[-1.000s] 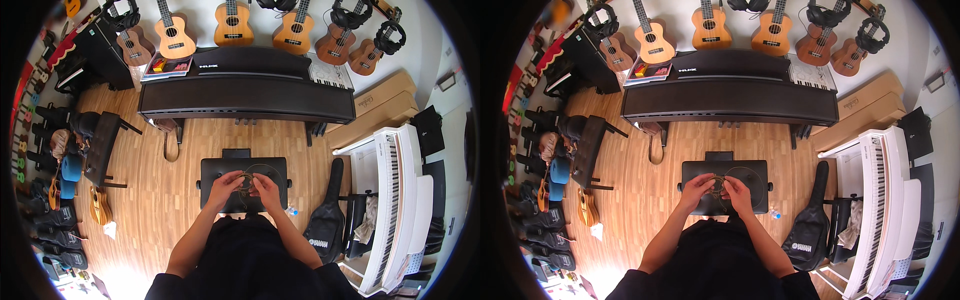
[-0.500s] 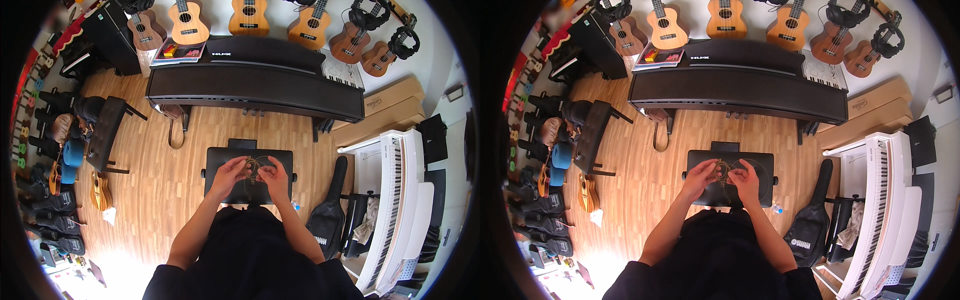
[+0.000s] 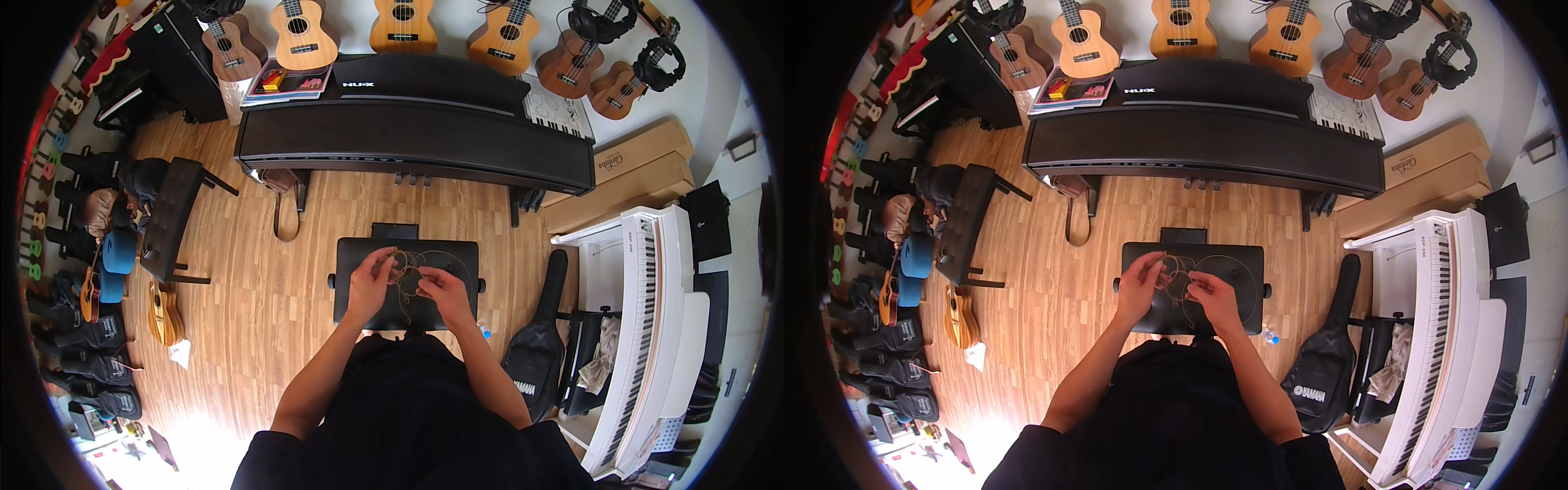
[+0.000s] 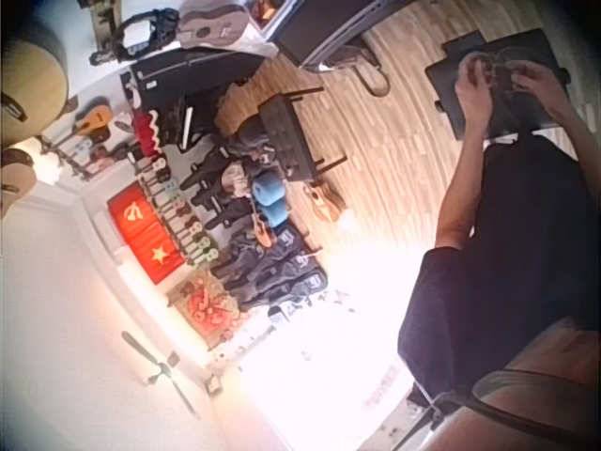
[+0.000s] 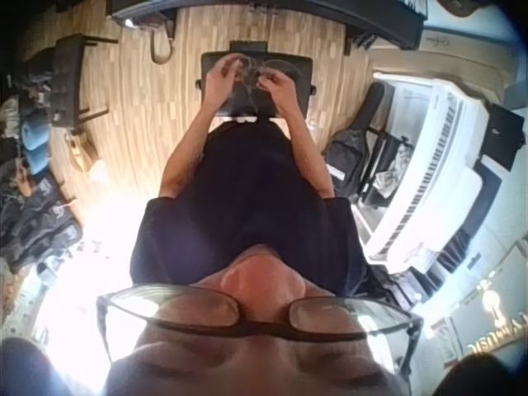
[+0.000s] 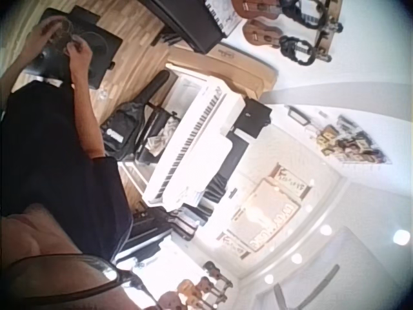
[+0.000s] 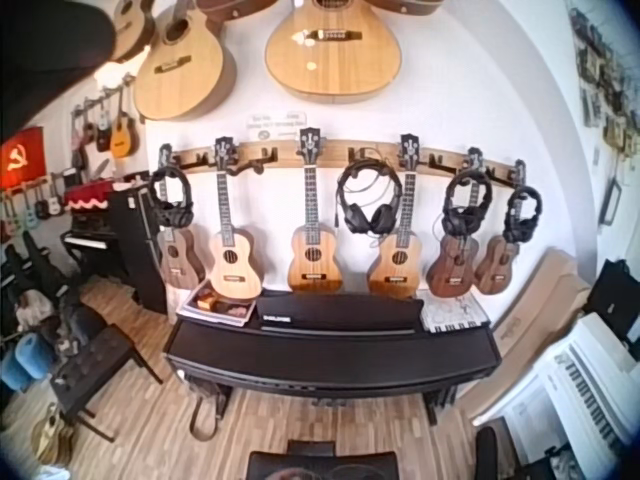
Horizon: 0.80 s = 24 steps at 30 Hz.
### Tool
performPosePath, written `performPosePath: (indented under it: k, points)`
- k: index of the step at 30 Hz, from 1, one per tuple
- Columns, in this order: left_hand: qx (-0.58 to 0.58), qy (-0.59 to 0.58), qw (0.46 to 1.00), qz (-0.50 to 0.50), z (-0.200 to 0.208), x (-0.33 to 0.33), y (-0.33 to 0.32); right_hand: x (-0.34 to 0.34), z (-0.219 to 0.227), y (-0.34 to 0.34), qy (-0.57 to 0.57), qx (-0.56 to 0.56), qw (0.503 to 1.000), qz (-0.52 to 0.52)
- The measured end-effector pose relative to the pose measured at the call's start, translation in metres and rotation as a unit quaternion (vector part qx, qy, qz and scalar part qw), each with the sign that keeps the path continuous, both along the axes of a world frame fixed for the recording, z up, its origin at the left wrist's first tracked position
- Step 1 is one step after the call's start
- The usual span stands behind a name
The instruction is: The person stands in a music room and coils a thin black cable by hand on a black piano bench. They repeatedly wrap the cable into loops and adjust the coil, occasionally placing it on the bench and picking it up again.
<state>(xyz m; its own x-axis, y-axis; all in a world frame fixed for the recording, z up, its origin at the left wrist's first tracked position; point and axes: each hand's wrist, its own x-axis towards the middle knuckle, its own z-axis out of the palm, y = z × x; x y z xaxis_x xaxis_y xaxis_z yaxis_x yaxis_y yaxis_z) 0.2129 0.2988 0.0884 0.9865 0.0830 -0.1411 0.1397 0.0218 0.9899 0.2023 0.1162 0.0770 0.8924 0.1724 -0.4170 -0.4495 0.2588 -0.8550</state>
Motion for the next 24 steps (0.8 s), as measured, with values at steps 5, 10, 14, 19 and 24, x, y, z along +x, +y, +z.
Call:
performPosePath:
  k: [5,10,14,19,24]
  points:
    - [0.025,-0.013,0.999,0.028,0.000,0.005,0.008,0.004,0.008,-0.005,0.036,0.045,0.998,-0.033]
    - [0.048,0.024,0.999,-0.001,-0.026,0.002,0.031,0.008,0.004,-0.027,0.035,0.057,0.993,-0.096]
    - [0.061,0.076,0.995,-0.027,-0.054,-0.010,0.042,0.001,-0.007,-0.041,0.065,0.019,0.991,-0.111]
    - [0.033,0.105,0.994,-0.016,-0.077,-0.020,0.034,-0.014,-0.022,-0.046,0.093,-0.013,0.990,-0.107]
    - [0.058,0.090,0.994,-0.021,-0.097,-0.023,0.025,-0.021,-0.044,-0.048,0.091,-0.054,0.990,-0.093]
